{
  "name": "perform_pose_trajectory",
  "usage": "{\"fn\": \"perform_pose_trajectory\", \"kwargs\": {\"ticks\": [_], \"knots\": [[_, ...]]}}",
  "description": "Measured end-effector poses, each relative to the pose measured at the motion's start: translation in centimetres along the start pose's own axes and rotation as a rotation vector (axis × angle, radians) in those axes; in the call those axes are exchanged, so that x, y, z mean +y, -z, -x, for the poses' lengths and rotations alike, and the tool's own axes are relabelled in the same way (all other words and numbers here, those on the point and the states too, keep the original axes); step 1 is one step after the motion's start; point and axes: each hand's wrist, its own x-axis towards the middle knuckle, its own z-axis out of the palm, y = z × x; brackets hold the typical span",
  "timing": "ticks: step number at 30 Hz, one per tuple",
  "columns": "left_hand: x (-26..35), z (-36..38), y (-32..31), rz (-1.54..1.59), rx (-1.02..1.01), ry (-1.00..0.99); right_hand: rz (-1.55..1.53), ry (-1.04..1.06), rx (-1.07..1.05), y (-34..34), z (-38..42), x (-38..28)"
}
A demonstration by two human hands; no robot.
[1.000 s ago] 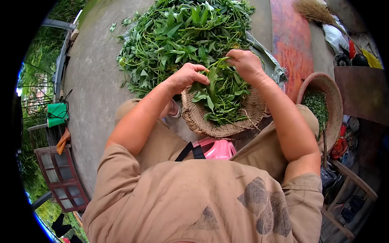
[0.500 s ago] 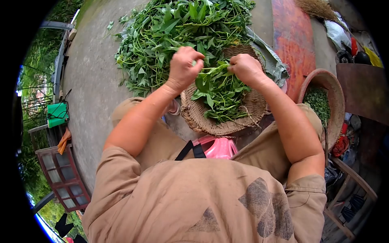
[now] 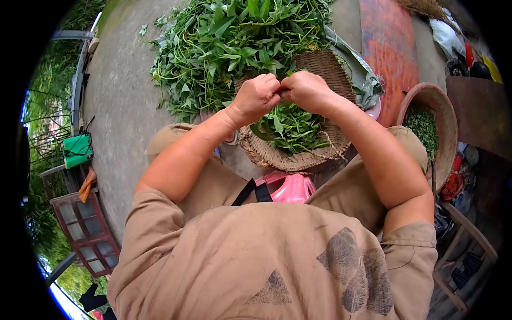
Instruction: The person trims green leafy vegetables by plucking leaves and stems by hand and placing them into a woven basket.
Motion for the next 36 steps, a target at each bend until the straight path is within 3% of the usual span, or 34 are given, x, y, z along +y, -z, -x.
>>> {"fn": "perform_pose_trajectory", "kwargs": {"ticks": [5, 6, 9, 11, 13, 18, 25, 30, 36], "knots": [[0.2, 0.2, -0.1, 0.069, 0.115, 0.004, -0.041, 0.02, -0.031, -0.5, 0.1, 0.0], [-0.4, 0.2, -0.1, 0.071, 0.15, 0.114, -0.088, 0.032, -0.018, -0.3, 0.1, 0.2], [-2.2, -0.8, 2.4, 0.67, 0.121, 0.617, -0.23, 0.001, 0.004, 0.6, 0.2, 0.5], [-2.2, -1.5, 4.1, 0.966, 0.213, 0.658, -0.295, -0.039, -0.007, 1.3, 0.2, 0.9], [-2.4, -1.5, 5.7, 1.084, 0.154, 0.715, -0.273, -0.057, -0.005, 1.6, 0.3, 1.9], [-3.8, -0.7, 7.2, 0.975, -0.086, 0.715, -0.311, -0.033, 0.001, 1.5, 0.7, 2.7], [-2.6, 0.4, 3.8, 1.156, -0.36, 0.779, -0.343, 0.134, -0.048, 1.6, 0.6, 0.9], [-1.9, 0.5, 3.7, 1.374, -0.453, 0.83, -0.331, 0.169, -0.012, 2.3, 0.7, 0.1], [-1.8, 0.7, 3.0, 1.306, -0.395, 0.832, 0.045, 0.34, 0.135, 1.7, 0.5, 0.8]]}}
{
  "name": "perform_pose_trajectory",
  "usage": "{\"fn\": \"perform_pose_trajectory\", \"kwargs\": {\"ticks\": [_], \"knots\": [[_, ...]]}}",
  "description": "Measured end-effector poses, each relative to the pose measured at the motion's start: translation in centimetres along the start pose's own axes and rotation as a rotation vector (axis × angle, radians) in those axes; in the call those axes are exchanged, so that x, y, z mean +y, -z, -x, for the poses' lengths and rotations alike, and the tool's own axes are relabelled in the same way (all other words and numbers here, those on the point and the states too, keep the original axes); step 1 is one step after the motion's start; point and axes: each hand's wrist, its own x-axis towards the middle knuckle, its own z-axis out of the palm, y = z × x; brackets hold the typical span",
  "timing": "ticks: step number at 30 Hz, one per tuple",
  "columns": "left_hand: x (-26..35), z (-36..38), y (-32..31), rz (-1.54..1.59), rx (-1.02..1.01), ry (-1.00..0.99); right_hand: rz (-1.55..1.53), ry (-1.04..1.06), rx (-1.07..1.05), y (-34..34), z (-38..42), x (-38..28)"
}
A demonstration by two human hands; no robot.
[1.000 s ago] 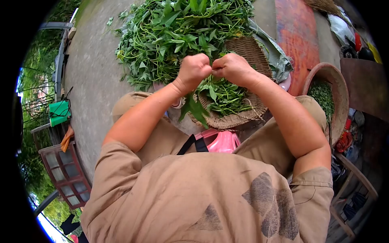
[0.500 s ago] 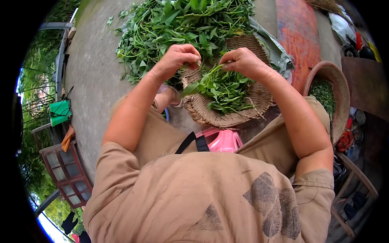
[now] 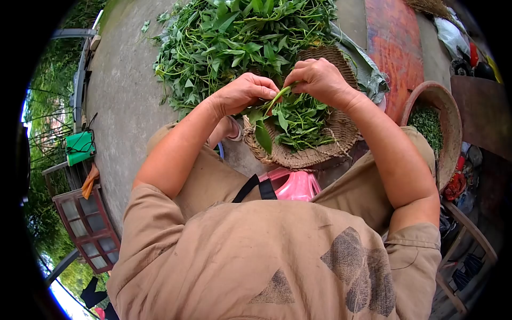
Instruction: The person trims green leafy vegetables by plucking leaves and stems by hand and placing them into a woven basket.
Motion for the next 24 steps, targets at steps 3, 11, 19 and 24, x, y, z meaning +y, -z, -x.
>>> {"fn": "perform_pose_trajectory", "kwargs": {"ticks": [3, 11, 19, 24], "knots": [[0.3, 0.2, -0.2, 0.004, -0.011, -0.031, 0.221, 0.135, 0.057, -0.6, 0.0, 0.1], [-1.4, -0.6, 0.7, -0.174, 0.228, -0.226, -0.064, -0.066, -0.085, -1.8, -0.2, -0.6], [0.5, 0.1, 1.4, -0.175, 0.175, -0.08, -0.422, -0.447, -0.186, -0.2, -0.4, 0.2], [-0.6, -0.1, 0.8, -0.124, 0.092, -0.092, -0.313, -0.285, -0.118, -0.3, -0.2, 0.7]]}}
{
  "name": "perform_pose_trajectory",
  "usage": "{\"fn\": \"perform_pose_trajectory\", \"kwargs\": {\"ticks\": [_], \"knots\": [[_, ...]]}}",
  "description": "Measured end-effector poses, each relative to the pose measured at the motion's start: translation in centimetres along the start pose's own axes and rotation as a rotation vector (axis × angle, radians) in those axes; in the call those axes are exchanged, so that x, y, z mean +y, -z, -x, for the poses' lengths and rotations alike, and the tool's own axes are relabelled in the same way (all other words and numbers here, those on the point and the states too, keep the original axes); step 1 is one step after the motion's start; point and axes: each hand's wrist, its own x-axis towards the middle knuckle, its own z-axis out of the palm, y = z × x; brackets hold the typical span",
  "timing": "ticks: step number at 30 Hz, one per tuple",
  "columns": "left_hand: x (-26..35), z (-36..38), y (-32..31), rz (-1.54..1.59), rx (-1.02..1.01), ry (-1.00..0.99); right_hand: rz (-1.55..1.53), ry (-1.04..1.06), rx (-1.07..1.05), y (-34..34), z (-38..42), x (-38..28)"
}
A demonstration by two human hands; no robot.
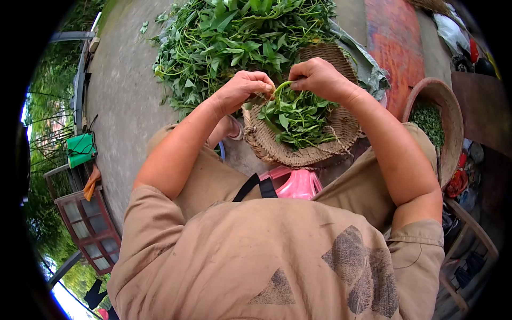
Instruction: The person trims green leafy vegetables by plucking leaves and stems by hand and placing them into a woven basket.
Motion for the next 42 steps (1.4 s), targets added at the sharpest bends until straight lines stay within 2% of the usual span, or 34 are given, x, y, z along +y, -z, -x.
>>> {"fn": "perform_pose_trajectory", "kwargs": {"ticks": [2, 5, 8, 11, 14, 18, 20, 24, 26, 29, 30, 31, 33, 35, 37, 39, 42], "knots": [[0.2, 0.0, -0.1, -0.073, 0.073, -0.001, 0.059, 0.05, 0.038, 0.1, 0.0, -0.2], [0.3, -0.2, -0.2, -0.271, 0.131, -0.037, -0.006, 0.007, 0.006, 0.2, 0.0, -0.5], [1.0, 0.3, -0.4, 0.059, -0.037, 0.033, 0.084, -0.023, 0.027, 0.3, 0.0, -0.3], [0.2, 0.1, -0.4, 0.13, -0.113, 0.063, 0.261, 0.064, 0.07, 0.3, -0.1, 0.6], [0.6, 0.4, -1.0, 0.078, -0.076, 0.098, 0.429, 0.15, 0.128, -0.3, 0.1, 0.8], [-0.6, -0.1, -0.4, -0.047, -0.052, 0.068, 0.458, 0.233, 0.134, -1.4, 0.2, 0.4], [-1.0, -0.2, -0.3, -0.036, 0.066, -0.006, 0.51, 0.209, 0.111, -2.1, 0.5, -0.2], [-0.9, -0.3, -0.7, 0.003, 0.271, -0.079, 0.538, 0.179, 0.248, -3.5, 0.6, -2.0], [-0.6, -0.4, -1.1, -0.031, 0.319, -0.123, 0.283, -0.035, 0.198, -2.7, 0.1, -1.8], [0.0, -0.7, -1.1, -0.583, 0.448, -0.286, -0.177, -0.242, 0.132, -1.6, -0.1, -2.2], [0.6, -0.3, -1.5, -0.789, 0.486, -0.421, -0.271, -0.291, 0.103, -0.9, -0.1, -2.6], [0.7, -0.4, -1.6, -0.764, 0.504, -0.421, -0.366, -0.341, 0.074, -0.5, -0.1, -2.9], [0.6, -0.4, -1.6, -0.713, 0.545, -0.417, -0.367, -0.273, 0.137, -0.8, 0.2, -3.3], [-0.2, -1.0, 0.2, -0.206, 0.648, -0.257, -0.333, -0.206, 0.186, -1.1, 0.4, -3.0], [1.4, -0.3, 3.7, 0.269, 0.672, -0.073, -0.39, -0.205, 0.192, -0.1, 0.7, -2.3], [2.9, 0.6, 3.3, 0.287, 0.613, -0.202, -0.419, -0.248, 0.193, 0.8, 0.8, -1.8], [1.3, 0.1, 1.6, -0.136, 0.5, -0.261, -0.429, -0.352, 0.165, 1.0, 0.8, -1.3]]}}
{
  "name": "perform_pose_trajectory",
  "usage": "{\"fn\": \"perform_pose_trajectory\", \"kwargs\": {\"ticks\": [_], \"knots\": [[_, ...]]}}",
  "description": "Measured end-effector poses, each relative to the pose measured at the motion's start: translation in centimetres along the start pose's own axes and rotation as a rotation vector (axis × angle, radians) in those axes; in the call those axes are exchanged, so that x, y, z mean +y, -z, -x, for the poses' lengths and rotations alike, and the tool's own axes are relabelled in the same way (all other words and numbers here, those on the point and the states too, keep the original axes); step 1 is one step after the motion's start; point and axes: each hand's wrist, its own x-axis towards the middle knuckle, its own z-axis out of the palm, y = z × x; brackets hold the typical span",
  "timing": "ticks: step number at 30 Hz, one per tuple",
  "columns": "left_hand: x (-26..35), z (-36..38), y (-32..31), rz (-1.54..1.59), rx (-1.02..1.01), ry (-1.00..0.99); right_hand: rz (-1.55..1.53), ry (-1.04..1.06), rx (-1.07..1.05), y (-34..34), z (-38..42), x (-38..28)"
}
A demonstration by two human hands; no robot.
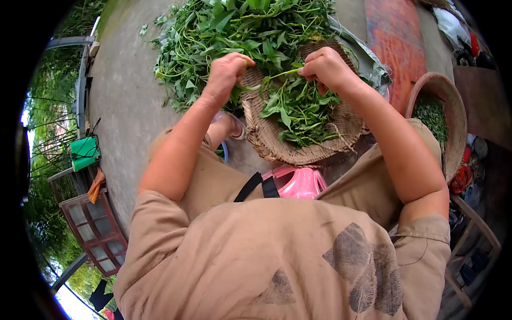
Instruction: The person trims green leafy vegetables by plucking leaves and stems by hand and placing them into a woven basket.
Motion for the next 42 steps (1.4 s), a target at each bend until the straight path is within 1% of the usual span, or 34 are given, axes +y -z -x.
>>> {"fn": "perform_pose_trajectory", "kwargs": {"ticks": [2, 3, 5, 6, 10, 14, 17, 18, 21, 22, 23, 24, 25, 26, 27, 28, 29, 30, 31, 32, 33, 35, 36, 37, 38, 39, 40, 42], "knots": [[-0.7, 0.6, -1.2, -0.243, -0.1, -0.114, -0.022, -0.066, -0.017, -0.3, 0.0, 0.1], [-0.6, 0.6, -1.4, -0.341, -0.153, -0.048, -0.033, -0.094, -0.025, -0.4, -0.1, 0.1], [-0.7, 0.9, -2.3, -0.44, -0.189, -0.259, -0.045, -0.104, -0.033, -0.8, -0.3, -0.1], [-0.7, 1.0, -2.6, -0.498, -0.204, -0.314, -0.05, -0.11, -0.036, -0.8, -0.3, 0.0], [-0.9, 1.3, -3.4, -0.581, -0.197, -0.434, -0.063, -0.109, -0.07, -1.0, -0.7, 0.2], [-0.9, 1.1, -3.1, -0.615, -0.184, -0.489, -0.104, -0.09, -0.11, -1.4, -0.8, 0.4], [-0.2, 1.3, -2.8, -0.642, -0.148, -0.404, -0.093, -0.055, -0.16, -1.5, -1.2, 0.7], [-0.2, 1.3, -2.8, -0.577, -0.1, -0.396, -0.083, -0.042, -0.182, -1.6, -1.2, 0.8], [0.3, 0.9, -1.6, -0.157, 0.093, -0.078, -0.021, -0.027, -0.161, -1.6, -1.1, 1.0], [0.3, 0.2, -0.4, -0.121, 0.113, -0.133, 0.049, -0.031, -0.186, -1.8, -1.3, 1.3], [0.2, -0.2, 0.1, -0.005, 0.134, -0.069, 0.118, -0.035, -0.208, -2.1, -1.4, 2.1], [0.6, -0.1, 0.2, 0.007, 0.131, -0.124, 0.189, -0.04, -0.23, -2.4, -1.6, 2.9], [1.0, -0.1, 0.2, 0.018, 0.129, -0.182, 0.438, -0.069, -0.288, -2.6, -1.6, 3.5], [0.6, -0.2, 0.3, -0.041, 0.083, -0.203, 0.714, -0.023, -0.281, -3.6, -1.8, 5.4], [0.1, -0.3, 0.4, -0.1, 0.038, -0.223, 0.881, -0.072, -0.321, -4.4, -2.0, 7.3], [0.0, -0.1, 0.3, -0.059, -0.005, -0.221, 1.06, -0.085, -0.276, -5.8, -1.3, 8.2], [0.0, 0.2, 0.5, -0.064, -0.039, -0.176, 1.098, -0.156, -0.308, -7.0, -0.8, 9.0], [0.2, 0.5, 0.6, -0.07, -0.071, -0.132, 1.023, -0.245, -0.415, -8.1, -1.4, 10.4], [0.6, 0.6, 0.8, -0.075, -0.103, -0.09, 0.99, -0.221, -0.483, -9.2, -2.6, 13.0], [0.8, 0.6, 1.1, -0.145, -0.093, -0.106, 0.958, -0.222, -0.458, -10.3, -3.3, 14.3], [0.9, 0.5, 1.3, -0.108, -0.087, -0.103, 0.924, -0.221, -0.432, -11.6, -4.0, 15.2], [0.7, 0.3, 1.5, -0.033, -0.08, -0.095, 0.715, -0.247, -0.371, -13.5, -6.3, 17.8], [0.1, 0.1, 1.7, 0.062, -0.075, -0.058, 0.617, -0.257, -0.339, -14.2, -7.3, 19.4], [0.3, -0.1, 1.8, 0.029, -0.043, -0.034, 0.563, -0.215, -0.265, -15.0, -8.2, 21.4], [0.5, 0.2, 1.7, -0.004, -0.014, -0.002, 0.487, -0.229, -0.256, -15.3, -8.7, 22.7], [0.8, 0.6, 1.7, -0.036, 0.011, 0.031, 0.41, -0.246, -0.247, -15.4, -8.9, 23.3], [1.1, 1.0, 1.9, -0.038, 0.023, 0.087, 0.476, -0.223, -0.266, -15.2, -8.4, 21.9], [0.3, 0.5, 2.2, -0.132, -0.021, 0.159, 0.619, -0.168, -0.297, -13.5, -7.2, 17.7]]}}
